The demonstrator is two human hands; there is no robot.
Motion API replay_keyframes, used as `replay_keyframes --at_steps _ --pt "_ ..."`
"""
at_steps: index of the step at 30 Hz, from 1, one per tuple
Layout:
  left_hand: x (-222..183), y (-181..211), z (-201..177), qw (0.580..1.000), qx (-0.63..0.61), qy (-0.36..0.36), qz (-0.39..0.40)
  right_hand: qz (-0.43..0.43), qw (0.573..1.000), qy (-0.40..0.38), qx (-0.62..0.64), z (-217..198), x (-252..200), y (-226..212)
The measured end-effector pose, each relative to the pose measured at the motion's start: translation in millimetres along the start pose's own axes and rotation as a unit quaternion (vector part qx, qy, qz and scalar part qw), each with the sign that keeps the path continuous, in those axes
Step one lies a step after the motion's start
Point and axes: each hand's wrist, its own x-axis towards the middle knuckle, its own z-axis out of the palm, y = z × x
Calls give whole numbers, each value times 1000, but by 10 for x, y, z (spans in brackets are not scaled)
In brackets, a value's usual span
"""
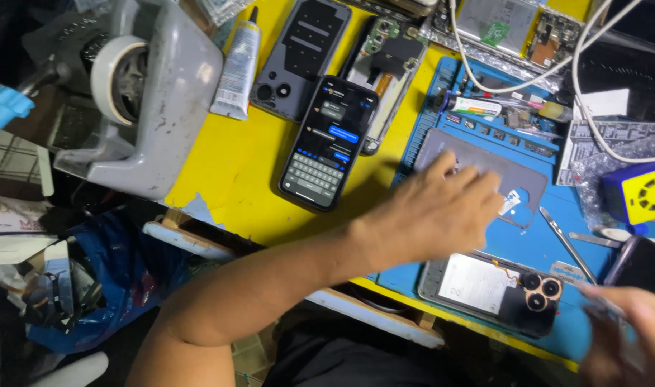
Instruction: Disassembling a mobile phone to remove internal camera components using a screwdriver and tweezers.
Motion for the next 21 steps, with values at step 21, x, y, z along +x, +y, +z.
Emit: replay_keyframes --at_steps 21 --pt "-384 115 -325 995 -88 -29 37 -106 971 59 -205 234 807 326"
